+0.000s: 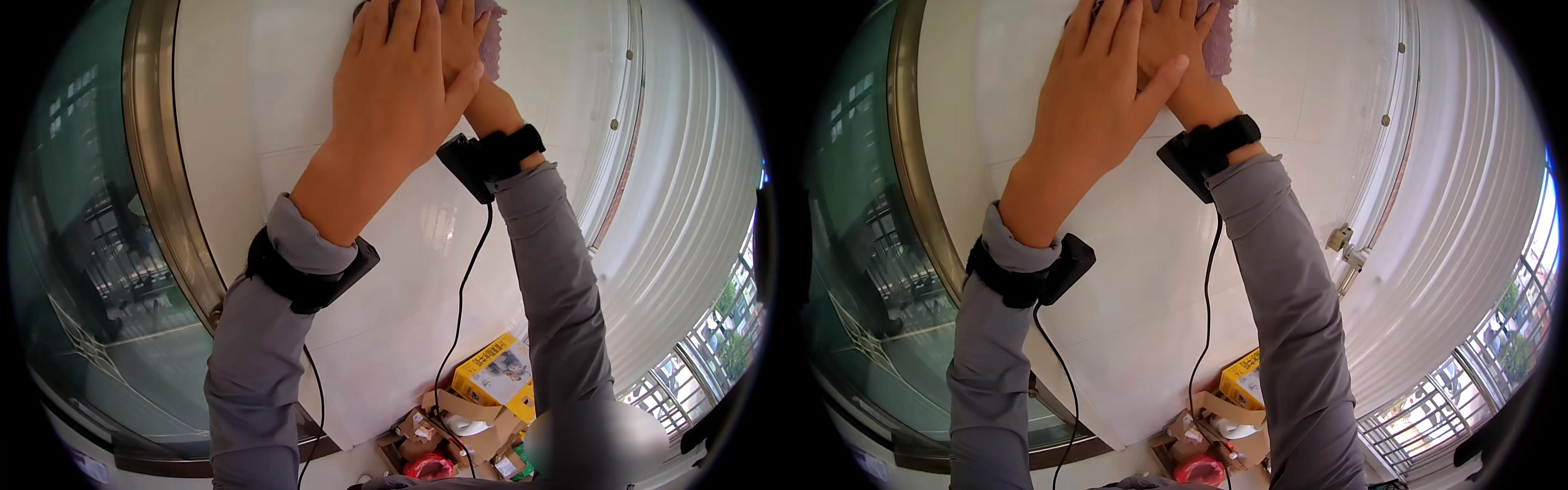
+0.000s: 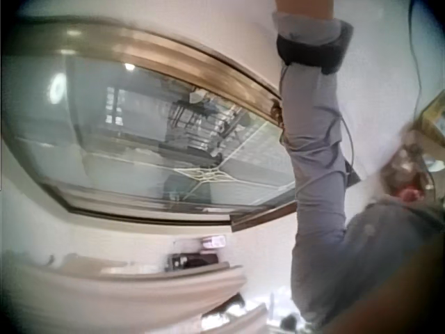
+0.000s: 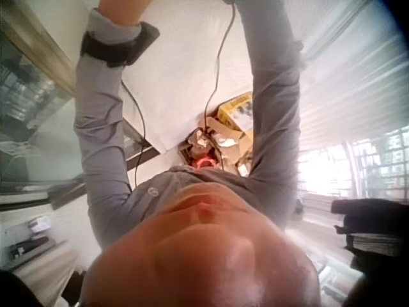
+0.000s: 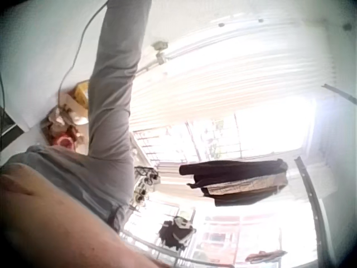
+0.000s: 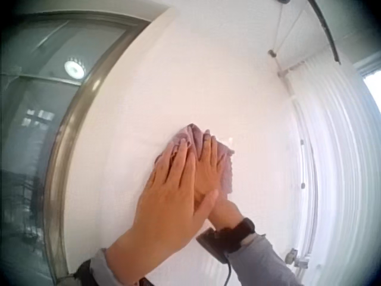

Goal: The person wipes a white wall with a purple cloth, moving it across different sections, then uses the same cloth to wipe down a metal hanging rod near a window.

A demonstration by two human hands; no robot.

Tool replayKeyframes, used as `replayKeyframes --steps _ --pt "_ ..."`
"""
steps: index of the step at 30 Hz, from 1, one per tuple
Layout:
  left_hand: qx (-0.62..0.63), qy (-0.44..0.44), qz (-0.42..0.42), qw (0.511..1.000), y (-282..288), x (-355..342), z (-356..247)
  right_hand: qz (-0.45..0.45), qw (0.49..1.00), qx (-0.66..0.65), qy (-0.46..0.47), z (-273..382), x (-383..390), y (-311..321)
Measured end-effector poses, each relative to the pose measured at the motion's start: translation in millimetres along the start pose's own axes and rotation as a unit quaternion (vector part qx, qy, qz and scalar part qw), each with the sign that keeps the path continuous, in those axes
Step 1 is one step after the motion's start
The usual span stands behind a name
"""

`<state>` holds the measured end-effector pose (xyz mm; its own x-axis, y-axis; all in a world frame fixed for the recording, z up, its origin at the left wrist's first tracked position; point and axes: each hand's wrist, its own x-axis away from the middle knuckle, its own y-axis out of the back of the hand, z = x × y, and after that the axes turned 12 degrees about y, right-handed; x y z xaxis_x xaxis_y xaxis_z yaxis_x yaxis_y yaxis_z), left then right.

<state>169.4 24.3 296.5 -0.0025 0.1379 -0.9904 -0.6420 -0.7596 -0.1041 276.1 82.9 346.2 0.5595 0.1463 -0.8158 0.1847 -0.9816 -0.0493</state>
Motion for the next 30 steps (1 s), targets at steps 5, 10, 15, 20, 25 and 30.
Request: replayKeyframes --steps 5,10,15,20,25,30 --pt "-0.124 -0.02 -0.042 0.991 20.9 -11.7 22.5 -0.063 0.994 -0.048 0.079 22.1 -37.1 0.5" --pt "-0.036 0.011 0.038 0.999 56.4 9.9 43.6 -0.122 0.986 -0.102 0.054 66.5 -35.8 2.3" --pt "0.059 0.061 0.17 0.982 82.7 124.4 33.6 0.015 0.992 -0.103 -0.072 144.3 63.2 33.4" --pt "0.06 0.209 0.259 0.941 136.2 290.5 5.3 0.133 0.939 -0.264 -0.177 269.3 224.0 59.0" --pt "0.134 0.366 0.235 0.891 140.1 318.1 -7.1 0.116 0.909 -0.354 -0.188 294.3 291.1 70.1" --pt "0.126 0.421 0.28 0.853 129.0 291.0 -12.3 -0.013 0.828 -0.492 -0.269 277.0 288.3 85.0"
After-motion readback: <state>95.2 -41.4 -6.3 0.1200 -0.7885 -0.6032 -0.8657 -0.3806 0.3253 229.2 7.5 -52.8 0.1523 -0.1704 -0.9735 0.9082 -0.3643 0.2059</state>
